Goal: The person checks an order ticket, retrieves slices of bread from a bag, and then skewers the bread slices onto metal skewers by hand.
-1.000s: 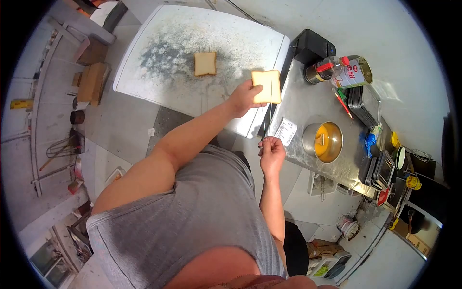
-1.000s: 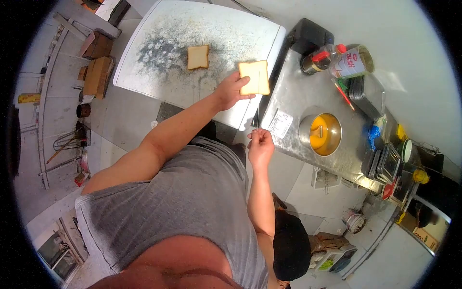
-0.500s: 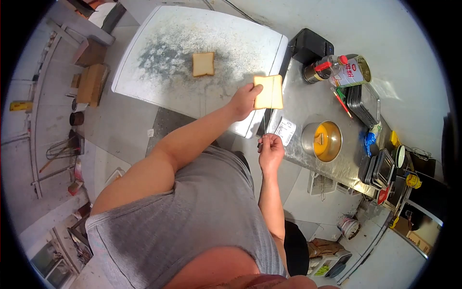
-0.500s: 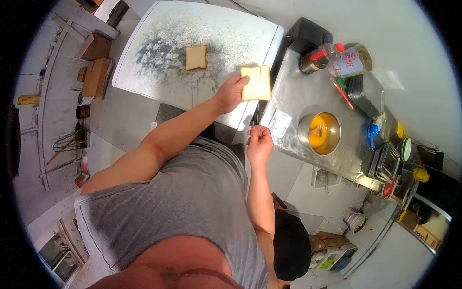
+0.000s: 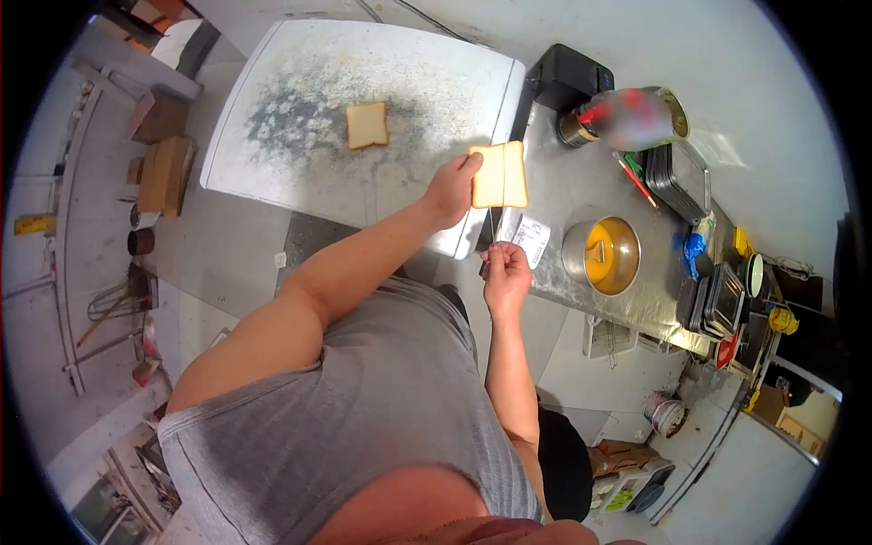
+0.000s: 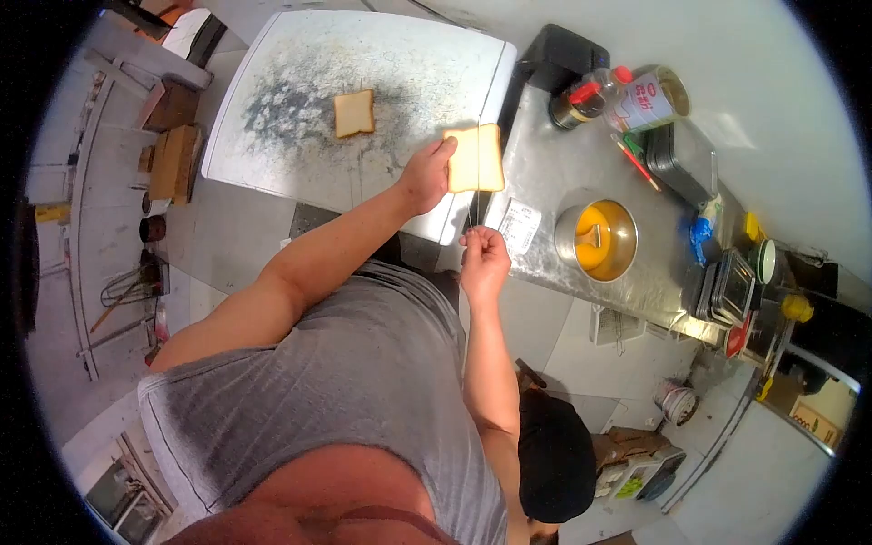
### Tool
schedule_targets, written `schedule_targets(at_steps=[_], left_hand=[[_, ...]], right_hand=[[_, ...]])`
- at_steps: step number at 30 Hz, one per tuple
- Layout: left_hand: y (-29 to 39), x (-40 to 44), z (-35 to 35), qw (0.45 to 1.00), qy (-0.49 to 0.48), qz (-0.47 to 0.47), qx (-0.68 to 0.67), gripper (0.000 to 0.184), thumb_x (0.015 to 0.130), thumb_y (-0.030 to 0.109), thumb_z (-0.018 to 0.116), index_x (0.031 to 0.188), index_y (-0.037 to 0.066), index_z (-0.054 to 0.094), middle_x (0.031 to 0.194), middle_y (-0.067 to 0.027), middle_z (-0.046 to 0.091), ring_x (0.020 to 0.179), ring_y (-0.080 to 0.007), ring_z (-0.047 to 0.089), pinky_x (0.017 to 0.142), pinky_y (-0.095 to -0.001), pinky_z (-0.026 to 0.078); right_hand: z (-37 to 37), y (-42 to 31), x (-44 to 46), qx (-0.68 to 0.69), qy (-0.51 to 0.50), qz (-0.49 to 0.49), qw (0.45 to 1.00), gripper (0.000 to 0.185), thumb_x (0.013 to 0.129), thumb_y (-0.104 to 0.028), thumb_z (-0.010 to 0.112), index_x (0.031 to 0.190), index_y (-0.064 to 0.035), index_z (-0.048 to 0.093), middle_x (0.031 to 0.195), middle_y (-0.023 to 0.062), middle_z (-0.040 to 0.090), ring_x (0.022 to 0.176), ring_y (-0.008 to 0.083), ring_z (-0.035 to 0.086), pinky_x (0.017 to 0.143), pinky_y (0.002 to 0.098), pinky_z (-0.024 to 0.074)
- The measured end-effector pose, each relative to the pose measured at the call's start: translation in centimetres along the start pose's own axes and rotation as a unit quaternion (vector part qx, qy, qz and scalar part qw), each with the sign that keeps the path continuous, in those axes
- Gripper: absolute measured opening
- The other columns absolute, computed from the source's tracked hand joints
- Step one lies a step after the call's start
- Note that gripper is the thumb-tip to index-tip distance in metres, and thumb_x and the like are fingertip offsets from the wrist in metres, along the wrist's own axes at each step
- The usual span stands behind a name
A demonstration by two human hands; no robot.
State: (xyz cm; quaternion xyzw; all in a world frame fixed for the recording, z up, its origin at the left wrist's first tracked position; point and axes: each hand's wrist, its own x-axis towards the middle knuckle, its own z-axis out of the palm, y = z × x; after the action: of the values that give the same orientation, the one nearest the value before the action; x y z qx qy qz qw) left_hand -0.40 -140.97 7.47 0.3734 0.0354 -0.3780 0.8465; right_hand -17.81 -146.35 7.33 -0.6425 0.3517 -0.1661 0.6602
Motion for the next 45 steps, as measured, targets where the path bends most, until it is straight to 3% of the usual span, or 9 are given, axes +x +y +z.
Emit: schedule_targets(at_steps=[4, 6, 8, 10, 12, 16, 22, 41, 45], left_hand=[[-1.0, 0.2, 0.3, 0.999, 0.002, -0.016, 0.045, 0.034, 0.098, 0.029, 0.044, 0.108, -0.002, 0.053, 0.101, -0.0087, 0.059, 0.09, -0.0162, 0.06, 0.08, -0.0306, 0.048], [-1.2, -0.5, 0.0, 0.962, -0.019, 0.059, 0.268, 0.028, 0.096, 0.025, 0.046, 0.106, 0.001, 0.056, 0.099, -0.0093, 0.061, 0.093, -0.0225, 0.059, 0.082, -0.0355, 0.048], [-1.5, -0.6, -1.0, 0.91, -0.159, 0.148, 0.354, 0.022, 0.09, 0.015, 0.049, 0.104, 0.002, 0.061, 0.107, -0.0124, 0.061, 0.1, -0.0284, 0.057, 0.089, -0.0395, 0.045], [-2.9, -0.4, 0.5, 0.921, -0.21, 0.096, 0.313, 0.027, 0.093, 0.013, 0.044, 0.112, 0.001, 0.059, 0.115, -0.0112, 0.059, 0.106, -0.0251, 0.056, 0.093, -0.038, 0.043], [-3.6, -0.5, 1.2, 0.973, -0.189, -0.094, 0.095, 0.039, 0.1, 0.023, 0.034, 0.131, 0.001, 0.04, 0.124, -0.0101, 0.053, 0.112, -0.0215, 0.053, 0.097, -0.0356, 0.041], [-5.4, 0.1, 2.1, 0.967, -0.175, -0.15, 0.106, 0.047, 0.102, 0.033, 0.032, 0.135, 0.0, 0.036, 0.134, -0.013, 0.047, 0.12, -0.0238, 0.048, 0.104, -0.0387, 0.036], [-7.7, 1.8, 3.9, 0.934, -0.2, -0.258, 0.145, 0.038, 0.098, 0.025, 0.048, 0.127, 0.001, 0.047, 0.121, -0.0094, 0.058, 0.109, -0.0201, 0.057, 0.094, -0.0343, 0.047], [-12.2, -1.9, 8.4, 0.867, -0.315, -0.311, 0.227, 0.039, 0.098, 0.025, 0.048, 0.129, 0.002, 0.045, 0.121, -0.0097, 0.058, 0.107, -0.021, 0.058, 0.092, -0.0346, 0.047], [-11.6, -1.7, 7.9, 0.881, -0.311, -0.295, 0.201, 0.038, 0.097, 0.021, 0.048, 0.131, 0.005, 0.043, 0.12, -0.0075, 0.058, 0.107, -0.02, 0.058, 0.091, -0.034, 0.047]], right_hand=[[0.1, 0.9, 0.6, 0.018, 0.014, -0.026, 0.999, 0.007, 0.092, -0.009, 0.057, 0.09, -0.0018, 0.058, 0.071, 0.0024, 0.062, 0.052, 0.0038, 0.045, 0.047, 0.0196, 0.0366], [-0.2, 1.1, 0.6, -0.03, 0.032, -0.073, 0.996, 0.01, 0.092, -0.011, 0.055, 0.088, -0.0029, 0.059, 0.071, 0.0014, 0.061, 0.055, 0.0048, 0.047, 0.051, 0.0209, 0.0396], [-0.4, -1.1, -0.2, -0.112, 0.049, -0.057, 0.991, 0.022, 0.094, -0.021, 0.051, 0.089, -0.0017, 0.062, 0.077, 0.0102, 0.064, 0.071, 0.0184, 0.059, 0.066, 0.0335, 0.0477], [-0.9, 1.1, 0.1, -0.111, 0.082, -0.082, 0.987, 0.018, 0.088, -0.016, 0.053, 0.094, -0.0018, 0.062, 0.082, 0.0177, 0.064, 0.078, 0.0288, 0.063, 0.071, 0.0381, 0.0496], [-1.8, 0.3, -0.3, -0.038, 0.089, -0.029, 0.995, 0.015, 0.086, -0.014, 0.055, 0.092, -0.0019, 0.061, 0.077, 0.014, 0.065, 0.073, 0.0275, 0.063, 0.069, 0.0366, 0.0499], [-2.9, 1.4, -0.9, -0.076, 0.157, -0.066, 0.982, 0.011, 0.083, -0.015, 0.059, 0.084, -0.0038, 0.06, 0.076, 0.0129, 0.065, 0.071, 0.0273, 0.064, 0.065, 0.0374, 0.0495], [-4.4, 2.4, -2.4, -0.066, 0.258, -0.053, 0.962, 0.015, 0.082, -0.019, 0.059, 0.087, -0.0048, 0.06, 0.079, 0.0169, 0.064, 0.075, 0.0369, 0.062, 0.067, 0.0454, 0.0486], [-6.6, 2.5, -10.6, -0.08, 0.442, -0.057, 0.892, 0.018, 0.085, -0.022, 0.057, 0.087, -0.0038, 0.059, 0.081, 0.0194, 0.063, 0.079, 0.0386, 0.062, 0.069, 0.0484, 0.0482], [-6.4, 1.8, -11.8, -0.063, 0.447, -0.067, 0.89, 0.019, 0.086, -0.019, 0.059, 0.089, -0.0009, 0.062, 0.084, 0.0179, 0.064, 0.079, 0.0332, 0.063, 0.069, 0.0401, 0.0492]])
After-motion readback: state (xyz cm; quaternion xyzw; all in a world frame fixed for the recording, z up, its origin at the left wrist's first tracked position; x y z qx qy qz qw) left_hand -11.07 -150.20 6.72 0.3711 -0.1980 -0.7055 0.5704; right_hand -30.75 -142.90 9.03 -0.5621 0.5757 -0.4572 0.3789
